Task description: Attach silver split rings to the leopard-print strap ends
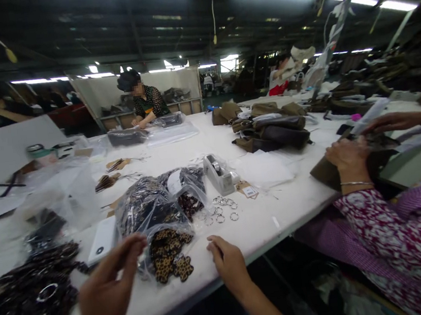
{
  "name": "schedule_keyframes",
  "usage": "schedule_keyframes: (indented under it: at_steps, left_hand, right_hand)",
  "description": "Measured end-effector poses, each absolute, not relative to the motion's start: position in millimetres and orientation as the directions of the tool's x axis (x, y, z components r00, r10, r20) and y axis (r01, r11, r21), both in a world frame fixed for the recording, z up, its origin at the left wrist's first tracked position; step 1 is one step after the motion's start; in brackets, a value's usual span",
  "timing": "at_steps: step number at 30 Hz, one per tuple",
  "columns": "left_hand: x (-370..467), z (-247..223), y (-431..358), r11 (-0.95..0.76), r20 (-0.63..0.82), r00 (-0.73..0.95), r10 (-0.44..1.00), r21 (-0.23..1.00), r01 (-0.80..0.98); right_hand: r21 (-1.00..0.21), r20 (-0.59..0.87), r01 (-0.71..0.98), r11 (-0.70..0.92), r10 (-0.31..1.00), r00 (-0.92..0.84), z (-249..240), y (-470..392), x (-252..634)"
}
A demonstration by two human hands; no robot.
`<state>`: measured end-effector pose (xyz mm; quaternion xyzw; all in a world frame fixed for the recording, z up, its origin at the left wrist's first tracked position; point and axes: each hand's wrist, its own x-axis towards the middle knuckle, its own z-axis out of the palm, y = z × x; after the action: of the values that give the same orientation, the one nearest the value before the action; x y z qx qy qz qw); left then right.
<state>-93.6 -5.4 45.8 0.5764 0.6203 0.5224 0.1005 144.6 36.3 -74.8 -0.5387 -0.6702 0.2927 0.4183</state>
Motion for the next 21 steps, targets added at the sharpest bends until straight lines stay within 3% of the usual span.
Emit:
schedule_keyframes:
  at_steps: [3, 6, 14, 21]
  left_hand:
    - [-41.5, 22.3, 31.4, -0.369, 0.38, 0.133, 0.916, 0.66, 0.655]
    - [-11.8, 4.0, 67.0, -0.379, 0.248, 0.287, 0.925, 0.618, 0.689]
    - [17.1, -25.8, 113.7, -0.392, 0.169, 0.361, 0.917, 0.552, 0.736]
    - [-28.8, -8.2, 78.9, -0.304, 0.069, 0.315, 0.947, 0.515, 0.802]
  right_hand:
    - [-0.737, 0.259, 0.645, 0.202, 0.966, -0.007, -68.5, 56.7, 151.0]
    - [-0.626, 0.274, 0.77, 0.125, 0.959, 0.067, -62.3, 83.5, 158.6]
    - [-0.521, 0.188, 0.853, -0.011, 0.974, 0.127, -68.4, 108.3, 155.4]
    - [-0.547, 0.115, 0.837, -0.009, 0.99, 0.086, -65.2, 108.2, 163.4]
